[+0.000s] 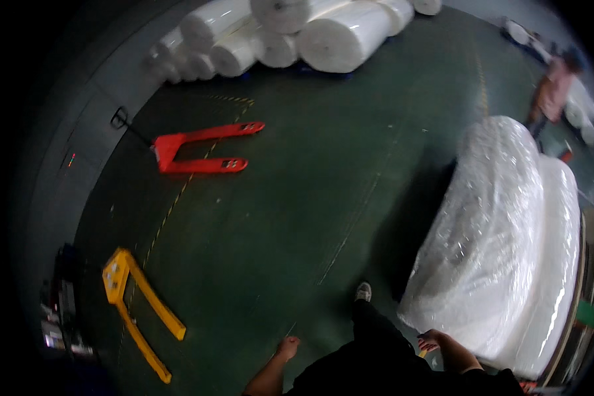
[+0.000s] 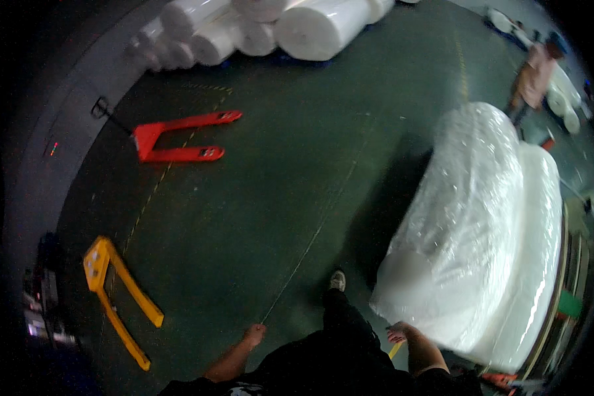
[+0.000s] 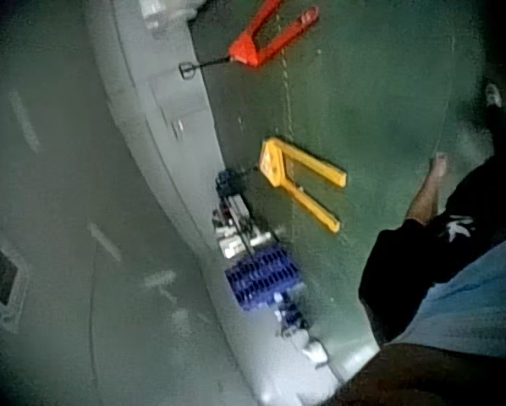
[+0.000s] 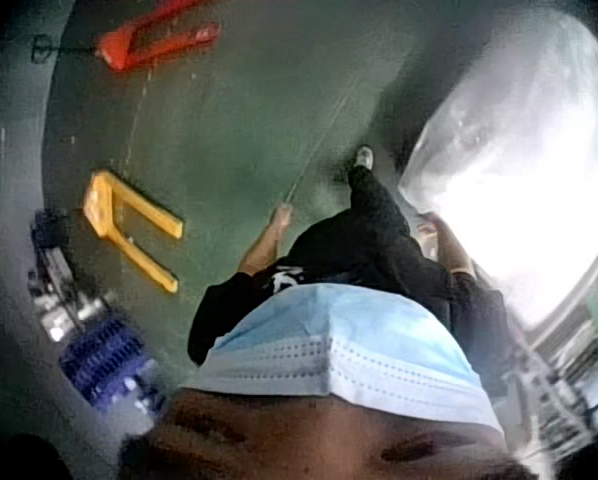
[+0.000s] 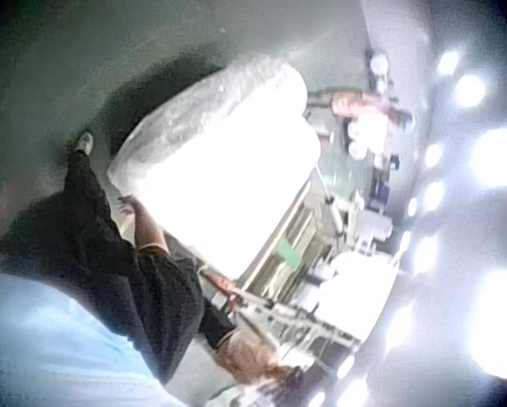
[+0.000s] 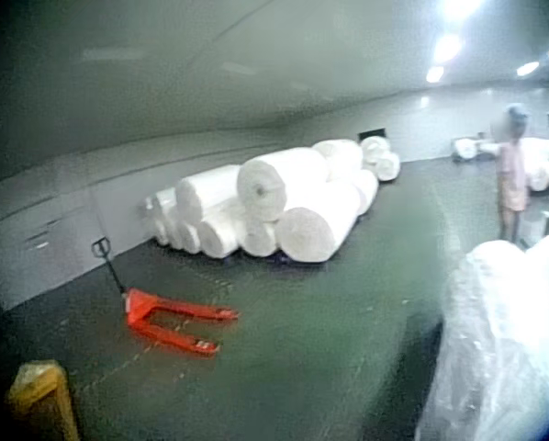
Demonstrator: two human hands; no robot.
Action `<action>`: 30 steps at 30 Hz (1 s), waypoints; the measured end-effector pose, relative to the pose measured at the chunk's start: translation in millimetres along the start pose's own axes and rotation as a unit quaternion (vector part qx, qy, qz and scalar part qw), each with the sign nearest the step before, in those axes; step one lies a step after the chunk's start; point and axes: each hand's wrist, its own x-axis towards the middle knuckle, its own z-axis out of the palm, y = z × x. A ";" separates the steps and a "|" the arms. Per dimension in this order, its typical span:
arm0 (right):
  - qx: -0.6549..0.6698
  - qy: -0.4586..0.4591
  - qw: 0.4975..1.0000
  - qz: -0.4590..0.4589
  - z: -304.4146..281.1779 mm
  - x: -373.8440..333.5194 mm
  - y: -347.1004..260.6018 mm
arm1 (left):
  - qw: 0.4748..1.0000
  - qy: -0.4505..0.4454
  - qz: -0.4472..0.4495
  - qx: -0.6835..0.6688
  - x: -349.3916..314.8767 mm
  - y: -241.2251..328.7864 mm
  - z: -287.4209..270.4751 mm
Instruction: The person moves a large white cylindrical roll wrapped in plastic from a blue pallet onto the floor, then uses a red manual pallet jack to reposition the pallet and roll. They also handle a blue plastic pallet and coordinate with coworkers to shift the roll.
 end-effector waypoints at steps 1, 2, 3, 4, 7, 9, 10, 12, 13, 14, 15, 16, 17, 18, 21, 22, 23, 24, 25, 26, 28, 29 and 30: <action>-0.025 -0.005 1.000 -0.008 -3.0 7.5 -25.7 | 0.999 -0.040 0.005 0.032 4.0 -13.8 0.1; -0.049 -0.011 0.999 -0.015 -3.1 15.8 -53.5 | 0.995 -0.082 0.010 0.063 9.2 -34.8 2.3; -0.080 -0.028 0.996 -0.029 -0.5 19.4 -84.5 | 0.981 -0.132 -0.012 0.145 18.4 -71.4 8.1; -0.030 -0.040 0.998 -0.038 -5.8 15.9 -119.8 | 0.955 -0.191 -0.013 0.226 24.9 -74.1 9.4; 0.034 -0.128 0.976 -0.174 -60.8 64.0 -197.9 | 0.950 -0.235 -0.088 0.184 45.6 -34.2 -19.2; -0.326 0.047 0.862 -0.386 -105.5 63.2 -239.8 | 0.900 -0.165 0.150 0.375 49.8 46.0 -21.7; -0.472 0.143 0.747 -0.446 -121.0 62.1 -263.5 | 0.951 -0.131 0.115 0.254 59.2 54.7 -22.8; -0.502 0.243 0.714 -0.423 -165.2 43.6 -334.5 | 0.997 -0.054 0.058 0.003 106.6 101.5 -36.0; -0.415 0.251 0.785 -0.385 -158.4 4.6 -373.4 | 0.992 -0.013 0.011 -0.126 125.9 106.2 -38.7; -0.318 0.261 0.846 -0.338 -156.1 -32.9 -406.9 | 0.968 0.025 -0.032 -0.250 147.3 117.1 -42.9; -0.290 0.278 0.856 -0.326 -166.1 -57.6 -430.5 | 0.982 0.013 -0.043 -0.184 171.7 136.2 -47.9; -0.258 0.295 0.865 -0.313 -177.3 -76.4 -451.5 | 0.992 0.002 -0.053 -0.116 195.8 155.9 -53.7; -0.225 0.309 0.874 -0.301 -189.4 -88.7 -471.7 | 0.997 -0.006 -0.063 -0.044 219.9 173.4 -65.1; -0.212 0.304 0.872 -0.320 -203.3 -93.4 -484.4 | 0.999 -0.009 0.017 -0.031 241.2 183.0 -78.5; -0.137 0.351 0.881 -0.288 -240.6 -55.6 -486.3 | 0.980 -0.045 0.172 0.091 315.8 236.9 -128.9; -0.053 0.389 0.886 -0.247 -270.5 9.2 -441.2 | 0.965 -0.082 0.161 0.191 344.1 289.8 -131.8; 0.031 0.430 0.877 -0.210 -301.3 61.6 -397.9 | 0.936 -0.109 0.161 0.293 375.8 350.2 -136.9; -0.037 0.392 0.901 -0.183 -278.0 31.4 -427.9 | 0.910 -0.100 0.131 0.381 386.3 365.2 -162.0; -0.108 0.362 0.913 -0.154 -256.9 -41.7 -461.2 | 0.861 -0.100 0.133 0.480 399.6 387.5 -184.3; -0.065 0.317 0.941 -0.098 -266.0 -24.1 -442.1 | 0.789 -0.100 0.187 0.576 422.3 442.5 -195.7; 0.044 0.263 0.962 -0.056 -269.9 -61.0 -465.5 | 0.683 -0.108 0.254 0.677 456.6 543.2 -225.2; 0.103 0.275 0.955 -0.032 -269.1 -76.0 -470.1 | 0.830 -0.070 0.231 0.503 467.3 590.7 -233.4; 0.140 0.292 0.946 -0.028 -269.6 -74.6 -465.7 | 0.935 -0.028 0.194 0.296 477.5 646.6 -235.3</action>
